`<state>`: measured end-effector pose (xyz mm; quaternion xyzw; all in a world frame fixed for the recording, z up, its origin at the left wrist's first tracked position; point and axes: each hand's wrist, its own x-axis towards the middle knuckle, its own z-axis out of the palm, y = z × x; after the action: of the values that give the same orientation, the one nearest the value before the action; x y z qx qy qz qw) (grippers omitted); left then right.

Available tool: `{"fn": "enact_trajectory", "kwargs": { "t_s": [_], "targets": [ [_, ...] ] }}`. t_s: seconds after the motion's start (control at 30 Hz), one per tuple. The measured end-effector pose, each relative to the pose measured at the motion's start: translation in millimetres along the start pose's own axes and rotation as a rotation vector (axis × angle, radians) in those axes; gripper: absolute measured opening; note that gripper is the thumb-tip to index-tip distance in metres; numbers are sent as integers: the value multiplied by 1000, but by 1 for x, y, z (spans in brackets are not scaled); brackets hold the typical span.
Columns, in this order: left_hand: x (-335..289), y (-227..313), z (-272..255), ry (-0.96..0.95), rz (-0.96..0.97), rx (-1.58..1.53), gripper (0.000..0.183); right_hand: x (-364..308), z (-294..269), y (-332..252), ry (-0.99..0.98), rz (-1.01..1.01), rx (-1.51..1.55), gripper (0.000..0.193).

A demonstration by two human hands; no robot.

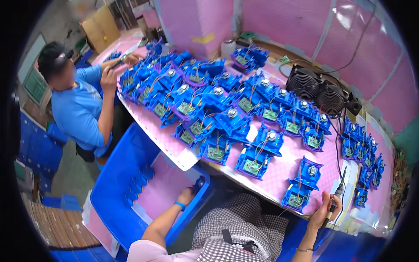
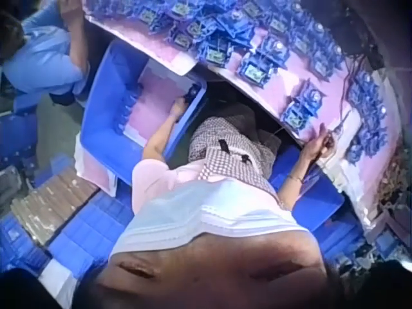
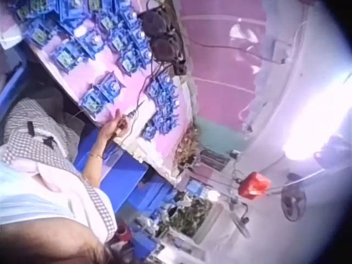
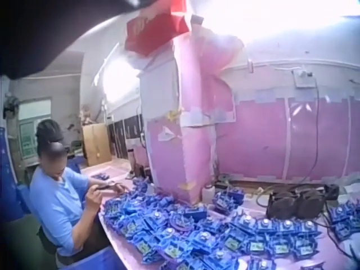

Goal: Soldering electronic components onto blue circuit boards at an assembly line workbench.

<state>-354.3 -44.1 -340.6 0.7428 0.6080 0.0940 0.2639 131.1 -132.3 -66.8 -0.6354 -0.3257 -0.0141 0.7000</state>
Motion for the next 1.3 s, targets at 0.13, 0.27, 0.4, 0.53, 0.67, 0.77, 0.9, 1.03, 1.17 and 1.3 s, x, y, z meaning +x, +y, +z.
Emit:
{"fn": "enact_trajectory", "kwargs": {
  "t_s": [0.13, 0.27, 0.4, 0.53, 0.67, 0.77, 0.9, 1.03, 1.17, 1.3],
  "targets": [
    [-11, 48, -120, 781, -266, -270, 33, -3, 1, 5, 56, 32, 66, 21],
    [13, 172, -280, 1018, 188, -223, 28, -3, -3, 15, 45, 33, 84, 22],
    [75, 255, -346, 815, 559, 53, 15, -3, 0, 8, 53, 51, 139, 22],
    [124, 281, -362, 521, 550, 564, 34, -2, -1, 10, 49, 60, 186, 21],
    [154, 278, -357, 338, 426, 819, 30, -1, 4, 8, 50, 42, 200, 18],
    [166, 271, -347, 360, 483, 822, 21, 0, -2, 11, 44, 67, 183, 19],
    [168, 270, -334, 499, 554, 812, 7, 0, -2, 12, 35, 58, 178, 19],
    [156, 268, -335, 633, 578, 776, 4, 0, 1, 9, 21, 68, 156, 19],
    [135, 268, -354, 706, 551, 701, 13, -1, 3, 4, 53, 57, 173, 18],
    [126, 259, -353, 726, 566, 634, 15, 0, 3, 2, 31, 38, 159, 19]
  ]
}}
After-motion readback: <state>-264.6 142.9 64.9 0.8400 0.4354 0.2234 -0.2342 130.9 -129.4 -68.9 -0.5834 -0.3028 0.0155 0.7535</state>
